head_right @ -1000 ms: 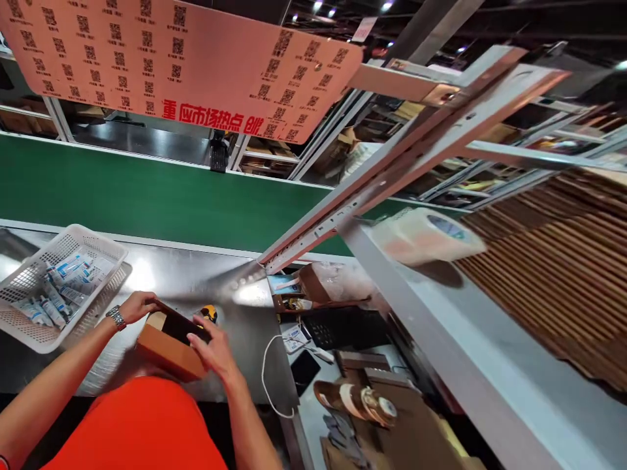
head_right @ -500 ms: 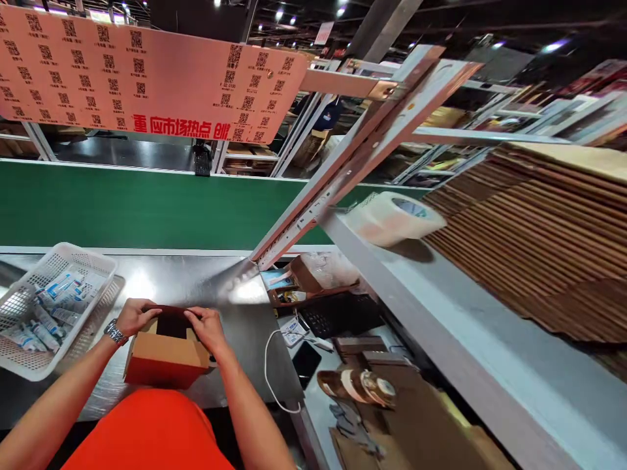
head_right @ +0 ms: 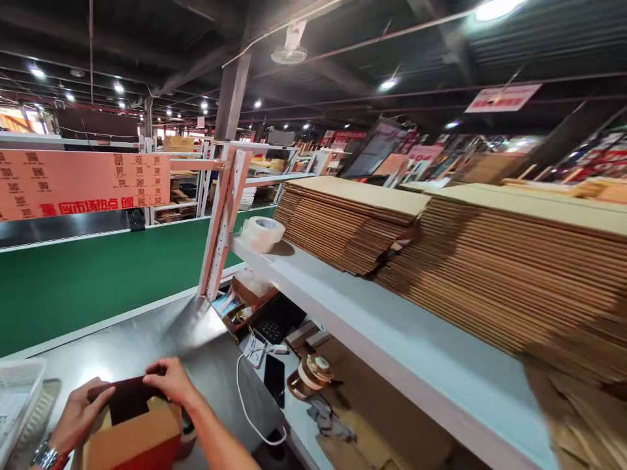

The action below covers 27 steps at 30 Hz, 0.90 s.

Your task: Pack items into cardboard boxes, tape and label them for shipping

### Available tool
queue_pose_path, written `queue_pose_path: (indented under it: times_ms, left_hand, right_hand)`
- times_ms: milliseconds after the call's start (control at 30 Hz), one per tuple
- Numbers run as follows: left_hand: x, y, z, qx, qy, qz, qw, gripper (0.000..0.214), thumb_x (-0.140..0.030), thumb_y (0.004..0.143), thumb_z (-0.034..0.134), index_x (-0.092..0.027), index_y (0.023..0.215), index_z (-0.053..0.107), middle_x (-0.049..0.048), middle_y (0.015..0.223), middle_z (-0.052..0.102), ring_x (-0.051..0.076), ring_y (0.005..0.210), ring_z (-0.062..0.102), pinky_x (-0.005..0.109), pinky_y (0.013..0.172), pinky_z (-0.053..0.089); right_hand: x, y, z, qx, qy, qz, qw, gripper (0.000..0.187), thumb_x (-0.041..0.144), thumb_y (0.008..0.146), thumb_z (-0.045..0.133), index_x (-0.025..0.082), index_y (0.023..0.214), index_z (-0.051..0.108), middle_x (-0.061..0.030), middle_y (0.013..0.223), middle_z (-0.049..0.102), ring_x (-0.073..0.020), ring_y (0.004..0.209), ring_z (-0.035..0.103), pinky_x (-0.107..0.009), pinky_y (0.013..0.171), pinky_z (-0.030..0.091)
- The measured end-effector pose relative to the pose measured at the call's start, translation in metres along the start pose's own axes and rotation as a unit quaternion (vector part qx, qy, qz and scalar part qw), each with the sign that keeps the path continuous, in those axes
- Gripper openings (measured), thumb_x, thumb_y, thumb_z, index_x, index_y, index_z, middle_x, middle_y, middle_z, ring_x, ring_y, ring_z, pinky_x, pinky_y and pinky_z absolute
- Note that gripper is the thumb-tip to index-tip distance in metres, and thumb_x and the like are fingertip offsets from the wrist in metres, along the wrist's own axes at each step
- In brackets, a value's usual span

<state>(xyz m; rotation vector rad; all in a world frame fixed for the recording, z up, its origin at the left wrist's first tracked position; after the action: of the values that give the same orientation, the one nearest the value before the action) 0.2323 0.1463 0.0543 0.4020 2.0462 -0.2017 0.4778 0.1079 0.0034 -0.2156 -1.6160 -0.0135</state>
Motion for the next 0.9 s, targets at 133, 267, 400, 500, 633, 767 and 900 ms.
queue_pose_path:
  times_ms: [133, 267, 400, 500, 633, 767, 900]
  left_hand:
    - [-0.023, -0.001, -0.002, 0.027, -0.006, 0.014, 1.000, 0.081, -0.102, 0.084, 0.054, -0.027, 0.079, 0.086, 0.0081, 0.081, 0.079, 0.030, 0.084, 0.075, 0.040, 0.082, 0.064]
    - [-0.009, -0.009, 0.001, 0.070, -0.043, 0.003, 0.997, 0.078, -0.099, 0.083, 0.057, -0.028, 0.087, 0.089, 0.0104, 0.099, 0.086, 0.032, 0.098, 0.080, 0.042, 0.095, 0.067]
    - [0.033, -0.025, -0.003, 0.088, -0.054, -0.033, 0.994, 0.076, -0.100, 0.079, 0.060, -0.033, 0.092, 0.092, 0.0091, 0.118, 0.089, 0.037, 0.118, 0.081, 0.051, 0.115, 0.063]
    - [0.057, -0.041, -0.008, 0.107, -0.059, -0.052, 0.991, 0.070, -0.097, 0.075, 0.068, -0.040, 0.106, 0.094, 0.0066, 0.139, 0.085, 0.041, 0.139, 0.074, 0.059, 0.129, 0.054]
    - [0.075, -0.063, -0.003, 0.113, -0.037, -0.077, 0.990, 0.073, -0.094, 0.070, 0.076, -0.042, 0.119, 0.092, 0.0074, 0.159, 0.074, 0.045, 0.158, 0.059, 0.064, 0.133, 0.046]
    - [0.092, -0.077, 0.015, 0.064, -0.040, -0.094, 0.993, 0.081, -0.097, 0.072, 0.070, -0.034, 0.118, 0.094, 0.0132, 0.156, 0.075, 0.044, 0.158, 0.059, 0.060, 0.135, 0.044]
    - [0.110, -0.081, 0.026, 0.012, -0.067, -0.104, 0.992, 0.085, -0.097, 0.073, 0.069, -0.031, 0.120, 0.093, 0.0148, 0.155, 0.076, 0.044, 0.157, 0.060, 0.059, 0.133, 0.047]
  right_hand:
    - [0.002, -0.010, -0.014, -0.019, 0.092, 0.012, 0.996, 0.066, 0.080, 0.061, 0.098, 0.022, 0.092, 0.089, -0.0076, 0.090, 0.087, -0.0254, 0.084, 0.077, -0.042, 0.089, 0.060]
    - [-0.004, -0.037, -0.022, 0.036, 0.128, 0.009, 0.991, 0.076, 0.087, 0.071, 0.090, 0.021, 0.109, 0.088, -0.0128, 0.111, 0.088, -0.0324, 0.108, 0.080, -0.048, 0.102, 0.059]
    - [-0.020, -0.065, -0.015, 0.105, 0.053, 0.003, 0.993, 0.098, 0.058, 0.045, 0.110, 0.027, 0.133, 0.081, -0.0131, 0.143, 0.079, -0.0391, 0.135, 0.072, -0.053, 0.118, 0.052]
    - [-0.034, -0.070, -0.008, 0.049, -0.016, -0.018, 0.999, 0.069, 0.044, 0.057, 0.104, 0.028, 0.120, 0.081, -0.0108, 0.142, 0.079, -0.0379, 0.134, 0.072, -0.053, 0.120, 0.049]
    - [-0.045, -0.064, 0.004, -0.024, -0.048, -0.063, 0.997, 0.026, 0.041, 0.071, 0.090, 0.027, 0.085, 0.073, -0.0092, 0.126, 0.083, -0.0361, 0.126, 0.074, -0.051, 0.114, 0.051]
    - [-0.059, -0.062, 0.004, -0.017, -0.042, -0.054, 0.998, 0.034, 0.041, 0.067, 0.093, 0.026, 0.082, 0.066, -0.0109, 0.130, 0.083, -0.0370, 0.129, 0.073, -0.051, 0.116, 0.049]
    - [-0.065, -0.072, 0.008, 0.056, -0.015, -0.039, 0.998, 0.060, 0.060, 0.056, 0.101, 0.027, 0.096, 0.070, -0.0142, 0.152, 0.075, -0.0390, 0.142, 0.068, -0.049, 0.120, 0.047]
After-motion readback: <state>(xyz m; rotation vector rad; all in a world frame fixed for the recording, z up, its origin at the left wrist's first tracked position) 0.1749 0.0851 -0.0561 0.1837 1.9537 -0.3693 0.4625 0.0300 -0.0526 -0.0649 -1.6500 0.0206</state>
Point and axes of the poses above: each hand's wrist, its own y-axis towards the middle knuckle, its own z-axis out of the palm, x = y × z, the point moved 8 cm from there along y, towards the middle knuckle
